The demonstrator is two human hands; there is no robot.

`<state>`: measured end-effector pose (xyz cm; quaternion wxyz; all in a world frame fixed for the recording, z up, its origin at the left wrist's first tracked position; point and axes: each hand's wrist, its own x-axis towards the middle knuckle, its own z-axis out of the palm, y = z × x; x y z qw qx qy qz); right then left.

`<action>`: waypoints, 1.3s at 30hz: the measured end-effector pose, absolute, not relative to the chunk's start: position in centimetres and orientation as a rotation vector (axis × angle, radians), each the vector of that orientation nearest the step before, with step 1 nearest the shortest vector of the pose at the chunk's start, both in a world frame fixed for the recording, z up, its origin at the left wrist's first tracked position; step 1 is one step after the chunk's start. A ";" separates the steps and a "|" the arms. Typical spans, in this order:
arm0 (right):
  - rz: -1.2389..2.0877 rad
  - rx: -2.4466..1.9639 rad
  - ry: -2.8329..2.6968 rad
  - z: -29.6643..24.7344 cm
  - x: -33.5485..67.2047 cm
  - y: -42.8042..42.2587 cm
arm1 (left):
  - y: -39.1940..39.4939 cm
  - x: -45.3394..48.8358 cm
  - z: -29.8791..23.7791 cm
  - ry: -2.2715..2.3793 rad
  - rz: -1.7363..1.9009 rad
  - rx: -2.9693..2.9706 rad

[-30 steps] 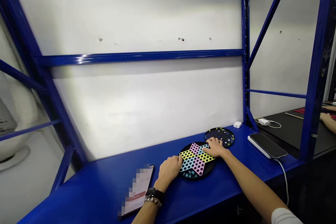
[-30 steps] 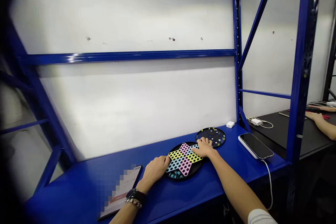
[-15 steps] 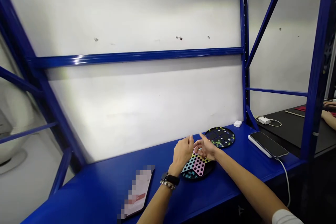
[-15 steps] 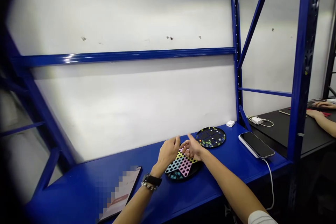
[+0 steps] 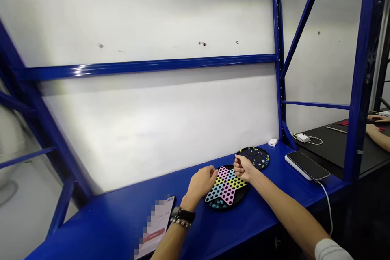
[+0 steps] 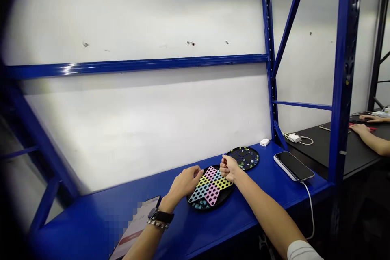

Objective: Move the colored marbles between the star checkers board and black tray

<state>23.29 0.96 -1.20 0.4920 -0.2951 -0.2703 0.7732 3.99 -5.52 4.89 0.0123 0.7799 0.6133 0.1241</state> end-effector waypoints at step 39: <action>2.167 -0.772 -1.018 -0.6 22.8 -0.6 | -6.5 8.4 3.9 1.546 0.729 2.736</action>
